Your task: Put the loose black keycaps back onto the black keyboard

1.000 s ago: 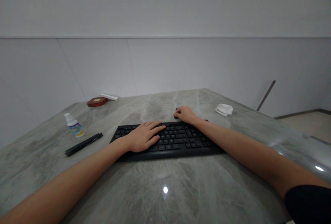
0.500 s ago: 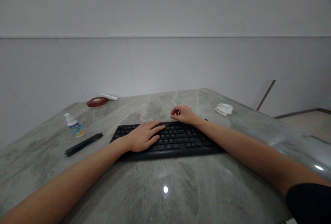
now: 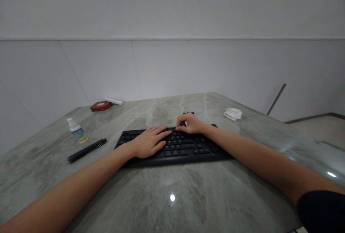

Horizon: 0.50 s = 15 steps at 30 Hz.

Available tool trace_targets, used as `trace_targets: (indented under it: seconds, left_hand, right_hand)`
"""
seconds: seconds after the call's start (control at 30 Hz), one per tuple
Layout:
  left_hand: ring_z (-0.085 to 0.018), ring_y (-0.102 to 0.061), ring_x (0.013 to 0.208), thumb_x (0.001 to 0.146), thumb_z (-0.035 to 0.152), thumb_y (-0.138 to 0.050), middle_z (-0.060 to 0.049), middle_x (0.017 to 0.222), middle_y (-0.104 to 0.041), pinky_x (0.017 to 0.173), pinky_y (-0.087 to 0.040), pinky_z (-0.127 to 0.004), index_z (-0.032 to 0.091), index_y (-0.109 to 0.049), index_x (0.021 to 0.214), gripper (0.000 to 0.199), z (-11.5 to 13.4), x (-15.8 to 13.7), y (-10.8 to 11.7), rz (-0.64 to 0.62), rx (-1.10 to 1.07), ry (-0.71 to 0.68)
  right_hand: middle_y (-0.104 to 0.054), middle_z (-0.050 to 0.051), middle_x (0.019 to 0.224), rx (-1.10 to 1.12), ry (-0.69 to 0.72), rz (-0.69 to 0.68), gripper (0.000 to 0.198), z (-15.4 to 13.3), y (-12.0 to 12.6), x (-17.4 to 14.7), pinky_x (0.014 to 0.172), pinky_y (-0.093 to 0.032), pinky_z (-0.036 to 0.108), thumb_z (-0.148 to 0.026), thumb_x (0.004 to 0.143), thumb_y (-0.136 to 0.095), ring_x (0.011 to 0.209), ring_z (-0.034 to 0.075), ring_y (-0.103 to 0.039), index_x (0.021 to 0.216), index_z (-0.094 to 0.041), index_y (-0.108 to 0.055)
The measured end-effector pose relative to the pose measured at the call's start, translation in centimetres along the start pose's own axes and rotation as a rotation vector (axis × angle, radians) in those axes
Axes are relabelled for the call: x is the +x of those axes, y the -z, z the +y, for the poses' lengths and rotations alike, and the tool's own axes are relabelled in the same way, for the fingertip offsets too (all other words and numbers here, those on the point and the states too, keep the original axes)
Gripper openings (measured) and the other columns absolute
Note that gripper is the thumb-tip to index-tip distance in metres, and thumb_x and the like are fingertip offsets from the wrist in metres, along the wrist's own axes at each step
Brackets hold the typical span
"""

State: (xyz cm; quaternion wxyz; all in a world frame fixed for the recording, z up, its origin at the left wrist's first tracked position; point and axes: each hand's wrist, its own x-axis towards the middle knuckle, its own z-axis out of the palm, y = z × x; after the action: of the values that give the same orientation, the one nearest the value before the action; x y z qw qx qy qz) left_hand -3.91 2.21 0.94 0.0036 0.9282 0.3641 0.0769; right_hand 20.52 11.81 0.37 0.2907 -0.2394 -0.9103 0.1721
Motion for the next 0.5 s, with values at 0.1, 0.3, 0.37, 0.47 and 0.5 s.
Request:
trace_targets:
  seconds: [0.1,0.3,0.37,0.47,0.5]
  left_hand:
    - [-0.026,-0.034,0.135,0.099,0.041,-0.028,-0.009,0.150,-0.033,0.111,-0.029,-0.046,0.025,-0.033,0.144,0.048,0.0,0.0,0.0,0.000,0.009,-0.004]
    - [-0.026,-0.036,0.134,0.099,0.041,-0.029,-0.009,0.149,-0.034,0.111,-0.029,-0.046,0.025,-0.032,0.144,0.047,0.1,0.0,0.0,-0.002,0.014,-0.002]
    - [-0.026,-0.036,0.134,0.099,0.040,-0.030,-0.009,0.149,-0.034,0.111,-0.029,-0.046,0.026,-0.032,0.144,0.047,0.0,0.0,0.0,0.003,0.014,-0.004]
    - [-0.026,-0.035,0.135,0.099,0.041,-0.029,-0.008,0.149,-0.034,0.111,-0.029,-0.046,0.026,-0.031,0.144,0.048,0.0,0.0,-0.1,0.005,0.015,0.000]
    - [-0.026,-0.035,0.135,0.099,0.040,-0.029,-0.008,0.149,-0.034,0.111,-0.029,-0.046,0.026,-0.032,0.144,0.047,0.0,0.0,-0.1,0.007,0.014,0.000]
  right_hand:
    - [-0.061,0.002,0.062,-0.014,0.031,0.001,0.020,0.2,-0.1,0.0,0.059,-0.043,0.022,-0.031,0.075,-0.068,0.058,0.011,-0.054,0.065,-0.014,-0.063]
    - [-0.063,0.004,0.068,0.049,0.150,-0.038,0.015,1.2,0.1,-0.2,0.059,-0.045,0.023,-0.026,0.076,-0.066,0.060,0.012,-0.055,0.068,-0.014,-0.065]
    - [-0.063,0.004,0.067,0.074,0.171,-0.028,0.013,1.4,0.2,-0.2,0.058,-0.044,0.023,-0.025,0.075,-0.066,0.059,0.011,-0.054,0.069,-0.014,-0.065]
    - [-0.064,0.004,0.068,0.087,0.180,-0.015,0.011,1.4,0.1,-0.1,0.058,-0.044,0.023,-0.023,0.075,-0.066,0.059,0.011,-0.054,0.069,-0.014,-0.065]
    - [-0.064,0.004,0.068,0.090,0.183,-0.016,0.011,1.4,0.0,-0.1,0.058,-0.044,0.023,-0.023,0.075,-0.066,0.059,0.011,-0.054,0.069,-0.014,-0.065]
